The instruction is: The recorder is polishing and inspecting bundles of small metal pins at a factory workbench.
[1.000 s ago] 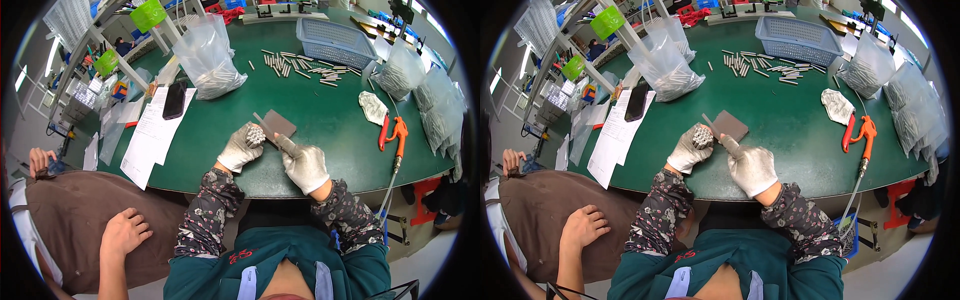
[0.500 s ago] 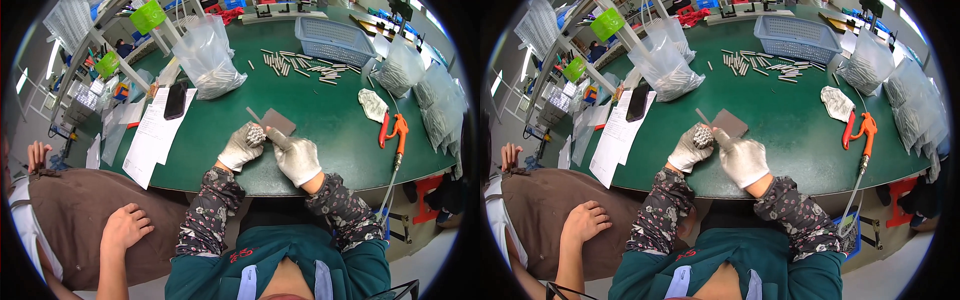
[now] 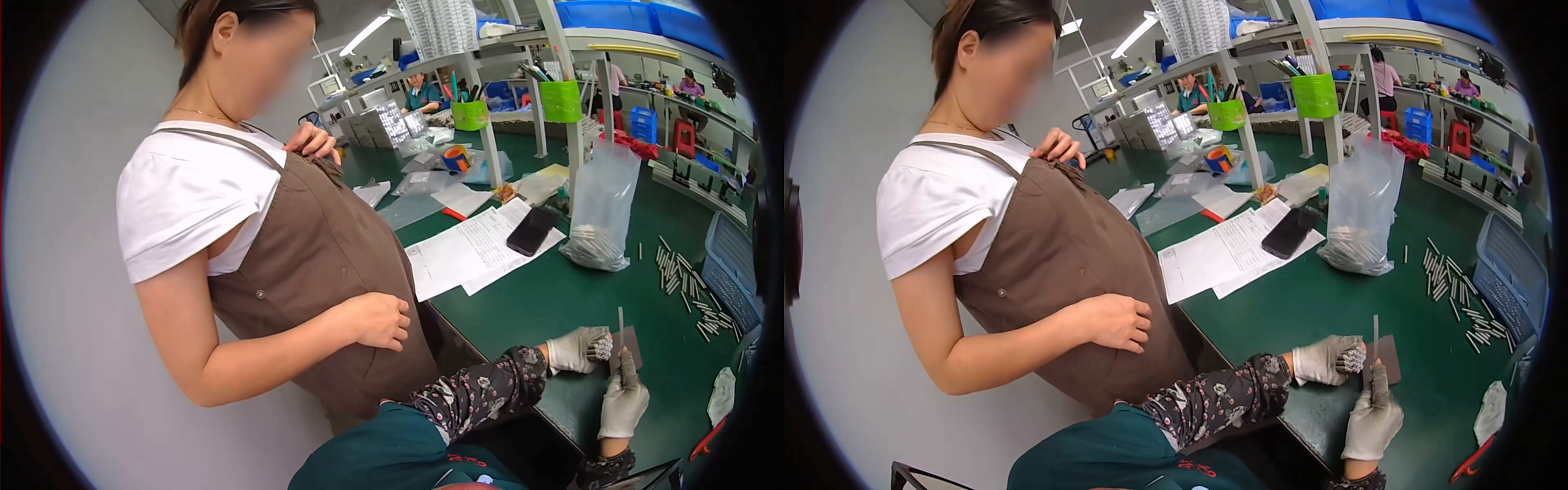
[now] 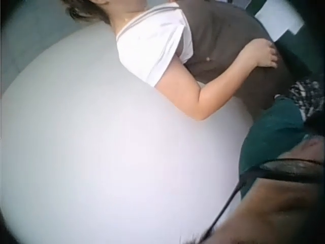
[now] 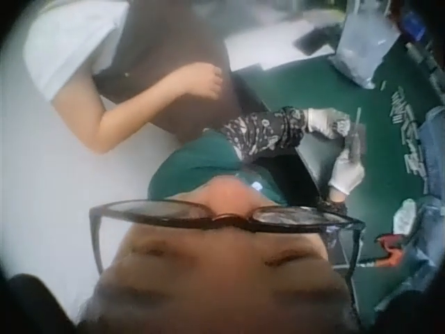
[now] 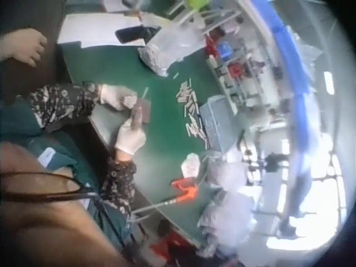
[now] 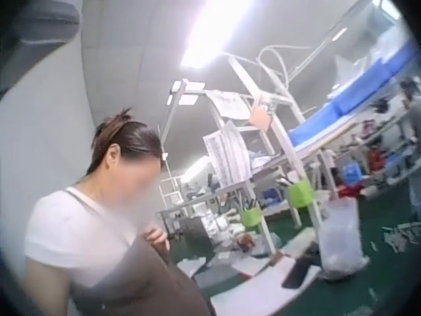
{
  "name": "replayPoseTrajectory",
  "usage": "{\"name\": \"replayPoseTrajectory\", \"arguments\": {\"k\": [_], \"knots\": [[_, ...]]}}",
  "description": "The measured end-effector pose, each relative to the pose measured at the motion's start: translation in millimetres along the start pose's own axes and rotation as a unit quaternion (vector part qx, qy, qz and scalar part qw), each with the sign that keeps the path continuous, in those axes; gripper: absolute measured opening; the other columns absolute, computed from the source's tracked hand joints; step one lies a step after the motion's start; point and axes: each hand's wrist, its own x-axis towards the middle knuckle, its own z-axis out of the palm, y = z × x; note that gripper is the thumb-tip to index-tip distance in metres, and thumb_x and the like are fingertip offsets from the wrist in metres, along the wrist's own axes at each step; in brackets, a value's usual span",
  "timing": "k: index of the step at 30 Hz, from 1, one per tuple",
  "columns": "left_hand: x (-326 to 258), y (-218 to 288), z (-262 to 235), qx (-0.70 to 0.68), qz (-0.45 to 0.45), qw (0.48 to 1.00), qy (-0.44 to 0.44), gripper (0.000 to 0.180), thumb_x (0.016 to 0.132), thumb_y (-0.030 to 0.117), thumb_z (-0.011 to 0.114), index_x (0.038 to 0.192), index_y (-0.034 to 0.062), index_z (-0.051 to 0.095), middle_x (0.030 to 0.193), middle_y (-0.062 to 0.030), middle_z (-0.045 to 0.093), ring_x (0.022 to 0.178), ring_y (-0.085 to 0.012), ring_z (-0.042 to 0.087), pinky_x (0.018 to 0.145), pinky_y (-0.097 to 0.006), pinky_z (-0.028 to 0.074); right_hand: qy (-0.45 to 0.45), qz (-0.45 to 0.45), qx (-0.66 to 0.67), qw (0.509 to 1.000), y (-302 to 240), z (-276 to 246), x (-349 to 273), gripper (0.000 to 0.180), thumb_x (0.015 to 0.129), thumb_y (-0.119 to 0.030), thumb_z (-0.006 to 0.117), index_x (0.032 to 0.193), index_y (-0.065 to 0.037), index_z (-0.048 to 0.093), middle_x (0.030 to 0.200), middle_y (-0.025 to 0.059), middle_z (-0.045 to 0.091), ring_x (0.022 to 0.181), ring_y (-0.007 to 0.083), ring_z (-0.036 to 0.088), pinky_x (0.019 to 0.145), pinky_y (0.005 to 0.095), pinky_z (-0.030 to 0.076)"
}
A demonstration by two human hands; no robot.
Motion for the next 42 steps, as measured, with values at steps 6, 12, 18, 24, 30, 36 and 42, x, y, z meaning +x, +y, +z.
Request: {"name": "replayPoseTrajectory", "arguments": {"k": [6, 12, 18, 24, 30, 36, 42], "knots": [[7, -4, -4, -0.012, -0.011, 1.0, -0.002, 0.041, 0.059, 0.0, 0.06, 0.099, 0.0027, 0.049, 0.085, -0.0066, 0.054, 0.077, -0.014, 0.052, 0.067, -0.026, 0.044, -0.04, 0.059, 0.035, 0.997, -2, -10, -6, 0.036, 0.078, 0.0, 0.054, 0.112, -0.013, 0.06, 0.073, 0.0217, 0.057, 0.054, 0.0349, 0.054, 0.05, 0.0336, 0.043], [8, -3, -3, 0.014, 0.017, 1.0, 0.019, 0.043, 0.059, 0.001, 0.061, 0.101, 0.0022, 0.049, 0.084, -0.0064, 0.057, 0.076, -0.0144, 0.055, 0.065, -0.027, 0.045, -0.073, 0.009, -0.084, 0.994, -10, 1, 5, 0.04, 0.077, -0.001, 0.053, 0.116, -0.014, 0.057, 0.065, 0.0203, 0.056, 0.054, 0.0345, 0.055, 0.051, 0.0391, 0.043], [8, -2, 1, -0.073, -0.018, 0.997, 0.017, 0.041, 0.06, -0.001, 0.061, 0.098, 0.0022, 0.048, 0.081, -0.0041, 0.055, 0.072, -0.01, 0.051, 0.061, -0.023, 0.044, -0.026, 0.015, -0.017, 0.999, -5, -6, -16, 0.044, 0.077, -0.001, 0.053, 0.119, -0.014, 0.055, 0.064, 0.0196, 0.055, 0.05, 0.0311, 0.055, 0.048, 0.0375, 0.042], [9, -11, 4, -0.056, -0.005, 0.998, 0.026, 0.044, 0.058, 0.0, 0.062, 0.1, 0.0001, 0.048, 0.082, -0.0061, 0.057, 0.074, -0.0127, 0.053, 0.065, -0.025, 0.045, -0.08, -0.025, -0.186, 0.979, -18, 2, -3, 0.048, 0.076, -0.003, 0.053, 0.123, -0.013, 0.051, 0.064, 0.0149, 0.059, 0.052, 0.0296, 0.056, 0.052, 0.0375, 0.046], [9, -1, -4, -0.02, -0.009, 0.999, 0.033, 0.045, 0.055, 0.002, 0.063, 0.098, -0.0012, 0.049, 0.08, -0.0078, 0.059, 0.072, -0.0158, 0.056, 0.065, -0.027, 0.046, -0.026, -0.046, -0.057, 0.997, -21, -10, -5, 0.047, 0.076, 0.001, 0.052, 0.122, -0.011, 0.052, 0.057, 0.0152, 0.051, 0.047, 0.0287, 0.049, 0.049, 0.0364, 0.04], [14, -14, 3, -0.137, -0.013, 0.991, -0.001, 0.036, 0.057, 0.001, 0.064, 0.089, 0.0024, 0.049, 0.077, -0.0045, 0.058, 0.07, -0.0135, 0.056, 0.063, -0.027, 0.046, -0.111, -0.137, 0.186, 0.967, -99, -24, -3, 0.047, 0.07, 0.005, 0.052, 0.117, 0.001, 0.054, 0.049, 0.0108, 0.042, 0.04, 0.0204, 0.042, 0.046, 0.031, 0.036], [-10, -20, -23, 0.06, -0.05, 0.996, 0.033, 0.033, 0.058, 0.006, 0.064, 0.087, 0.0033, 0.048, 0.077, -0.0057, 0.058, 0.071, -0.0189, 0.058, 0.065, -0.031, 0.046, -0.285, -0.315, 0.22, 0.878, -176, 1, 26, 0.045, 0.066, 0.008, 0.055, 0.11, 0.001, 0.057, 0.046, 0.0029, 0.041, 0.037, 0.0159, 0.044, 0.042, 0.0273, 0.037]]}}
